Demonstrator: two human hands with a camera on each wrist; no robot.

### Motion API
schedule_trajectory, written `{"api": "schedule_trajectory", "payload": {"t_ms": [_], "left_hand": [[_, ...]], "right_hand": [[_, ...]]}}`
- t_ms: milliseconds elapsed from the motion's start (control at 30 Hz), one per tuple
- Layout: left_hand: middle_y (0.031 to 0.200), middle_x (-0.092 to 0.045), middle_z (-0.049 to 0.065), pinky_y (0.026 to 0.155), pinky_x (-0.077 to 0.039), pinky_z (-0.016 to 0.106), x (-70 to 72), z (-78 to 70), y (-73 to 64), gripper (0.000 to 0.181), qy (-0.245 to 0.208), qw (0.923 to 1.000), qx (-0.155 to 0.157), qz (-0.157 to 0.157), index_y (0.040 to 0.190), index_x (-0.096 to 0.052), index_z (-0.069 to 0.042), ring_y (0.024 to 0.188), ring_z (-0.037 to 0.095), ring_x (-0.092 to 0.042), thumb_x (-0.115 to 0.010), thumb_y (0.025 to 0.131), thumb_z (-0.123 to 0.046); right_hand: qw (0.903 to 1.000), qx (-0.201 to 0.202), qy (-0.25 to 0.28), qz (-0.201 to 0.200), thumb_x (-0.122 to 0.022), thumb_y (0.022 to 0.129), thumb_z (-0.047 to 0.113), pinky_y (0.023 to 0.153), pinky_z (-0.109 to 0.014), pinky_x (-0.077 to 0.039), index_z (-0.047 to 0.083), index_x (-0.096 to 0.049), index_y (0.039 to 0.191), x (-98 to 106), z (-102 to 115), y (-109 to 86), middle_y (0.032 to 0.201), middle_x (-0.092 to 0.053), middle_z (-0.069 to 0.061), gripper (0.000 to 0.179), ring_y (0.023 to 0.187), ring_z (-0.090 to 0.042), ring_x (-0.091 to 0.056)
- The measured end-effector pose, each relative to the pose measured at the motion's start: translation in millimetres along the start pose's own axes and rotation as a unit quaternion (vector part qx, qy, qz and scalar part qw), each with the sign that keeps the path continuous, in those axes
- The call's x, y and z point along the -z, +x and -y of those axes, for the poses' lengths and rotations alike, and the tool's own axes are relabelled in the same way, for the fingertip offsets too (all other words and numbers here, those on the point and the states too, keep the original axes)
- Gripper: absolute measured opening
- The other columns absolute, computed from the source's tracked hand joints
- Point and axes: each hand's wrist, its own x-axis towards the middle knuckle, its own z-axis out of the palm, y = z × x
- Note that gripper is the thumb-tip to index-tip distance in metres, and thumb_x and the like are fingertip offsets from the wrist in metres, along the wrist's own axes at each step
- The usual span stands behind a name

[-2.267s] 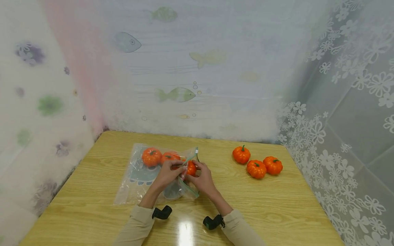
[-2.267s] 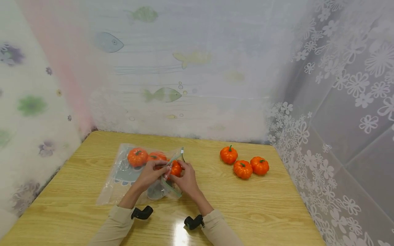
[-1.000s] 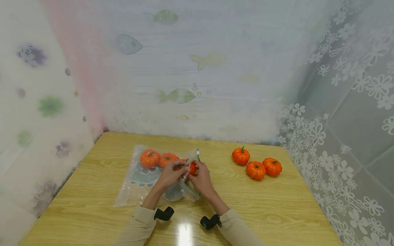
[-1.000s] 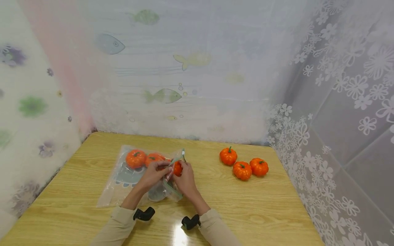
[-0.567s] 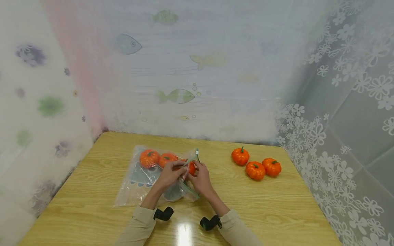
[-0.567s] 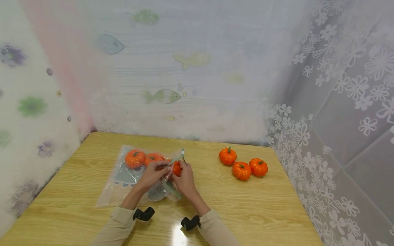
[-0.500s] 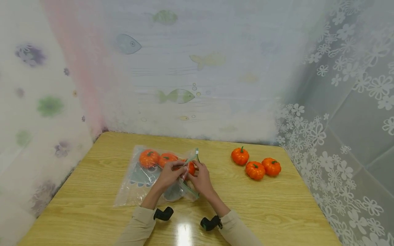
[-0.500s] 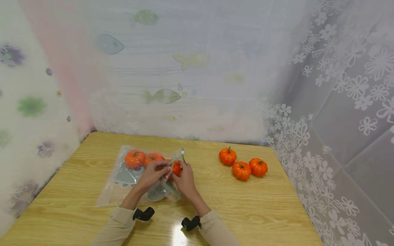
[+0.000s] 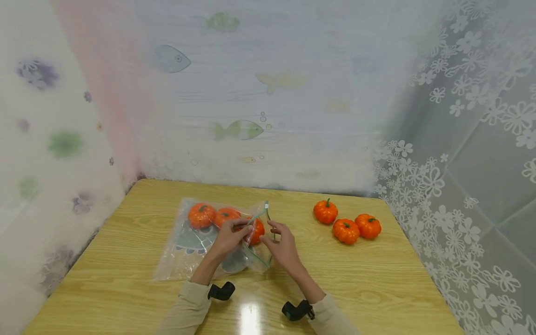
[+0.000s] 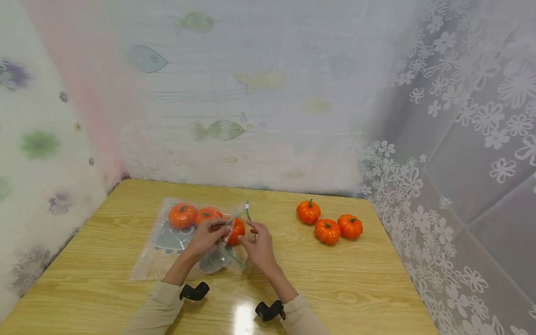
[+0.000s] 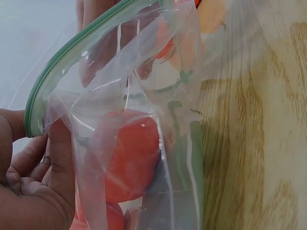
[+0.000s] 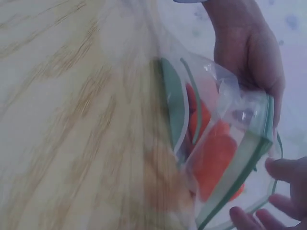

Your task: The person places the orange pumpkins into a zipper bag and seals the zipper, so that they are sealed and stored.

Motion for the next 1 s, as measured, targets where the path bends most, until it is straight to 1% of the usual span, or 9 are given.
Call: {"api": "schedule_trajectory", "payload": {"t_ms": [200,300,400,467,567,633,700,800,1000], "left_hand": [[0.101,-0.069,0.014,0.056,-0.048,0.023,-0.9,-0.9,-1.5,0.032,-0.005,0.9999,0.004,-0.009,0.129,-0.064,0.006,0.069,0.013,-0.06,-0.063,0.102,-0.01],[0.099,-0.069,0.012,0.056,-0.049,0.023,-1.3,-1.8,-3.2,0.032,-0.007,0.9999,0.007,-0.011,0.129,-0.064,0.007,0.069,0.012,-0.06,-0.063,0.102,-0.011],[0.099,-0.069,0.011,0.055,-0.049,0.023,-1.5,-1.5,-4.3,0.033,-0.012,0.9999,0.008,-0.01,0.129,-0.064,0.007,0.068,0.012,-0.06,-0.064,0.102,-0.012],[0.099,-0.069,0.011,0.055,-0.049,0.023,-1.4,-1.0,-5.0,0.034,-0.013,0.9998,0.008,-0.009,0.129,-0.063,0.007,0.068,0.012,-0.06,-0.064,0.102,-0.013],[0.101,-0.069,0.012,0.055,-0.049,0.023,-1.1,-0.6,-6.2,0.034,-0.016,0.9998,0.01,-0.006,0.129,-0.063,0.006,0.069,0.013,-0.06,-0.063,0.103,-0.014],[0.102,-0.069,0.011,0.055,-0.049,0.024,-0.5,0.0,-6.7,0.033,-0.016,0.9998,0.012,-0.009,0.13,-0.063,0.005,0.071,0.014,-0.06,-0.063,0.103,-0.014],[0.104,-0.07,0.011,0.057,-0.049,0.024,0.5,0.7,-7.1,0.033,-0.015,0.9997,0.014,-0.011,0.13,-0.063,0.005,0.073,0.014,-0.061,-0.063,0.103,-0.014],[0.106,-0.069,0.012,0.059,-0.05,0.023,1.7,2.2,-7.1,0.034,-0.016,0.9997,0.015,-0.014,0.131,-0.063,0.004,0.076,0.014,-0.063,-0.064,0.102,-0.013],[0.105,-0.07,0.013,0.061,-0.052,0.022,3.3,1.5,-8.1,0.035,-0.017,0.9997,0.013,-0.014,0.133,-0.062,0.006,0.077,0.012,-0.064,-0.064,0.102,-0.01]], "right_hand": [[0.9982,0.012,0.039,-0.043,-0.072,0.096,0.009,0.093,-0.049,-0.057,-0.002,-0.062,0.134,16,-12,-6.7,0.135,-0.058,-0.021,0.041,0.12,-0.042,-0.059],[0.9969,0.01,0.052,-0.058,-0.071,0.096,0.005,0.093,-0.049,-0.056,-0.004,-0.062,0.133,25,-20,-11.1,0.135,-0.059,-0.022,0.039,0.12,-0.045,-0.058],[0.9956,-0.003,0.059,-0.074,-0.07,0.096,0.003,0.093,-0.045,-0.056,-0.006,-0.061,0.132,37,-30,-15.1,0.135,-0.059,-0.024,0.038,0.12,-0.045,-0.058],[0.9948,-0.014,0.058,-0.083,-0.069,0.097,0.003,0.092,-0.036,-0.057,-0.007,-0.061,0.131,45,-36,-17.3,0.135,-0.059,-0.026,0.037,0.118,-0.043,-0.06],[0.9926,-0.036,0.06,-0.1,-0.068,0.097,0.004,0.087,-0.023,-0.055,-0.009,-0.062,0.129,59,-43,-19.8,0.133,-0.061,-0.027,0.035,0.115,-0.035,-0.063],[0.9908,-0.049,0.059,-0.111,-0.068,0.097,0.004,0.085,-0.018,-0.054,-0.009,-0.064,0.128,70,-48,-21.4,0.131,-0.062,-0.026,0.033,0.11,-0.026,-0.064],[0.9886,-0.063,0.06,-0.123,-0.068,0.098,0.006,0.084,-0.016,-0.053,-0.008,-0.065,0.127,80,-51,-23.2,0.13,-0.063,-0.025,0.032,0.107,-0.016,-0.063],[0.986,-0.075,0.055,-0.139,-0.067,0.099,0.008,0.083,-0.015,-0.052,-0.008,-0.065,0.126,95,-56,-26.8,0.13,-0.063,-0.025,0.032,0.101,-0.006,-0.061],[0.9818,-0.069,0.041,-0.172,-0.067,0.1,0.011,0.079,-0.012,-0.052,-0.01,-0.064,0.126,120,-62,-35.1,0.127,-0.064,-0.025,0.034,0.097,0.0,-0.061]]}}
